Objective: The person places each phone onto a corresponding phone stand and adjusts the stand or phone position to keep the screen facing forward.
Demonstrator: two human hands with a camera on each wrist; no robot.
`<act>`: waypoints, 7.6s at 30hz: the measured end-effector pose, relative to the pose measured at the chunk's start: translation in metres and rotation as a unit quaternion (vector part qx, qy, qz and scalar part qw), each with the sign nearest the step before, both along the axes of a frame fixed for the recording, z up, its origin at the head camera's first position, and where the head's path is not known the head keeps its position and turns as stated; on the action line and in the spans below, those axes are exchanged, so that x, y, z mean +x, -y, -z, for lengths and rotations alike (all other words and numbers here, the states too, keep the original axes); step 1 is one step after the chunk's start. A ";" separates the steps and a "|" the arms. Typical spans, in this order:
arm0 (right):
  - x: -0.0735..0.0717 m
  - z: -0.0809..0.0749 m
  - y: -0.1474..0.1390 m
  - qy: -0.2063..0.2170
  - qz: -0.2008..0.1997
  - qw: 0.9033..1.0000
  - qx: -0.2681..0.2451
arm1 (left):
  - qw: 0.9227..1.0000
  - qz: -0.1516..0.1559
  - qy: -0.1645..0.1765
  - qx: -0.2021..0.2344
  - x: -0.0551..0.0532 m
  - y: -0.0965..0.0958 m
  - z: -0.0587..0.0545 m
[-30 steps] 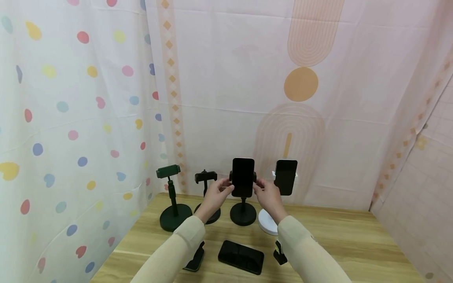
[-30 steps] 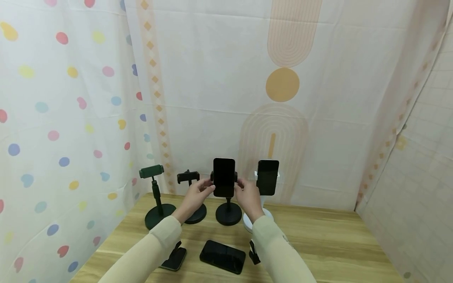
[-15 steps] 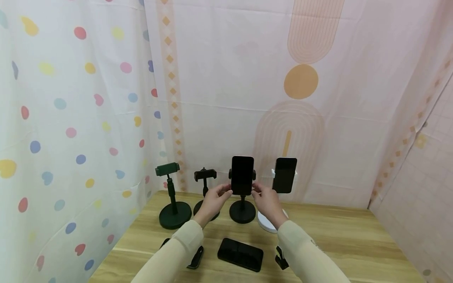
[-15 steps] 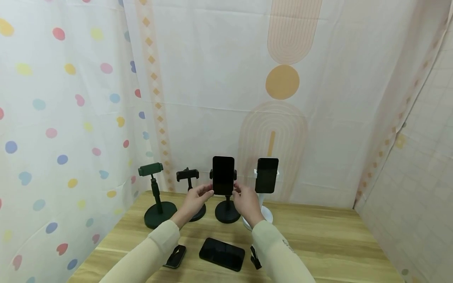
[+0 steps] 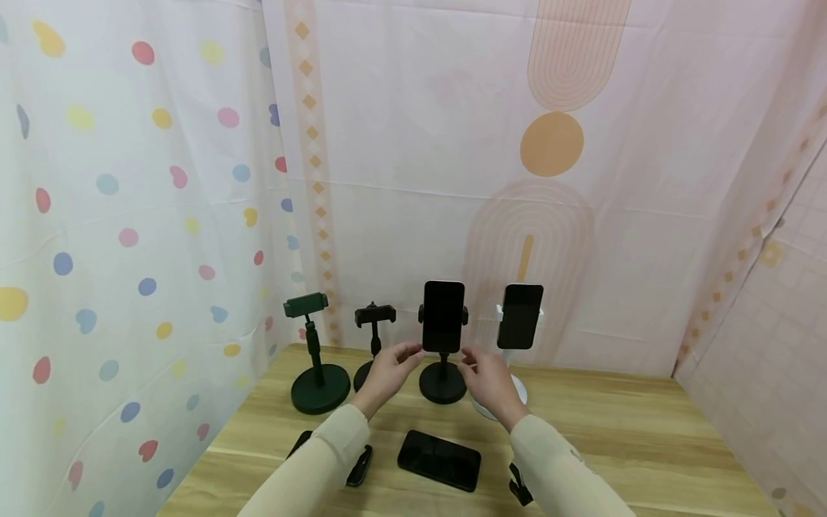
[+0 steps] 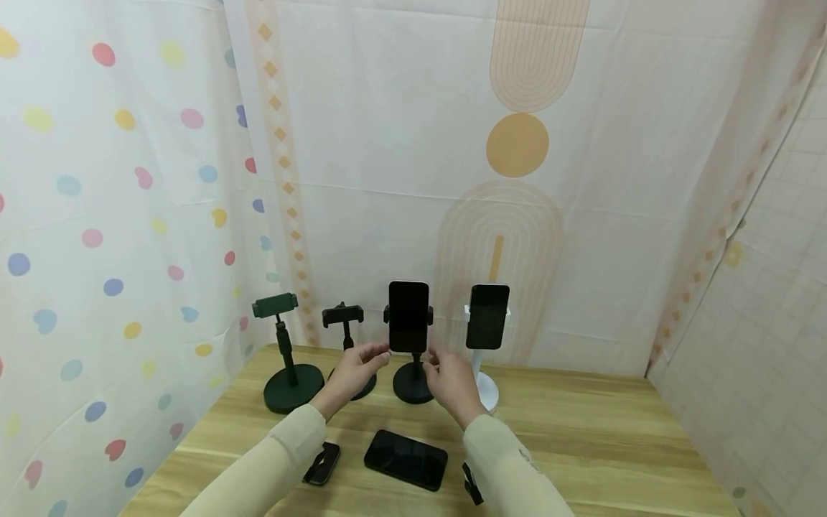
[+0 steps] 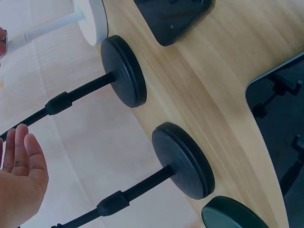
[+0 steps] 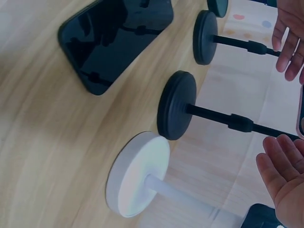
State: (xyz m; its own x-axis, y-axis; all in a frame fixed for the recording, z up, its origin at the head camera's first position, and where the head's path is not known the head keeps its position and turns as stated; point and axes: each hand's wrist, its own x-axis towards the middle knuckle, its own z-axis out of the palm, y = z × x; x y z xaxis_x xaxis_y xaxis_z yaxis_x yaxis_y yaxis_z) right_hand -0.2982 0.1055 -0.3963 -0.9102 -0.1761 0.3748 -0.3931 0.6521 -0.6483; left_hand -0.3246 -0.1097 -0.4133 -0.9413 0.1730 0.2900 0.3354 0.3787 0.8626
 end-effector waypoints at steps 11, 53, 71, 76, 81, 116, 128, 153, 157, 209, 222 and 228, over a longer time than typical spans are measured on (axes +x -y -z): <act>0.010 0.019 -0.012 -0.003 -0.023 0.995 0.092 | 0.999 0.012 0.009 -0.032 -0.001 0.004 0.011; 0.053 0.065 -0.060 0.054 0.004 0.968 0.246 | 0.924 -0.020 -0.017 -0.381 0.002 0.027 0.039; 0.083 0.063 -0.080 0.196 0.021 0.953 0.230 | 0.890 -0.063 0.059 -0.447 -0.007 0.042 0.026; 0.090 0.073 -0.088 0.210 0.026 0.953 0.218 | 0.895 -0.061 0.075 -0.435 -0.016 0.047 0.022; 0.095 0.078 -0.096 0.222 0.041 0.952 0.209 | 0.899 -0.058 0.083 -0.427 -0.027 0.047 0.018; 0.107 0.069 -0.101 0.219 0.051 0.951 0.211 | 0.930 -0.163 0.078 -0.320 -0.077 0.057 0.002; 0.105 0.064 -0.101 0.208 0.056 0.952 0.216 | 0.939 -0.184 0.054 -0.286 -0.083 0.054 0.004; 0.104 0.069 -0.108 0.223 0.051 0.946 0.228 | 0.947 -0.163 0.001 -0.278 -0.059 0.043 0.009; 0.104 0.069 -0.108 0.227 0.053 0.945 0.228 | 0.949 -0.160 -0.007 -0.270 -0.051 0.040 0.009; 0.108 0.068 -0.106 0.231 0.051 0.949 0.207 | 0.958 0.002 -0.136 -0.251 0.008 -0.055 0.004; 0.105 0.071 -0.108 0.236 0.053 0.946 0.217 | 0.959 0.032 -0.076 -0.272 0.020 -0.102 0.004; 0.103 0.069 -0.108 0.251 0.052 0.942 0.216 | 0.953 0.050 -0.079 -0.288 0.026 -0.121 0.006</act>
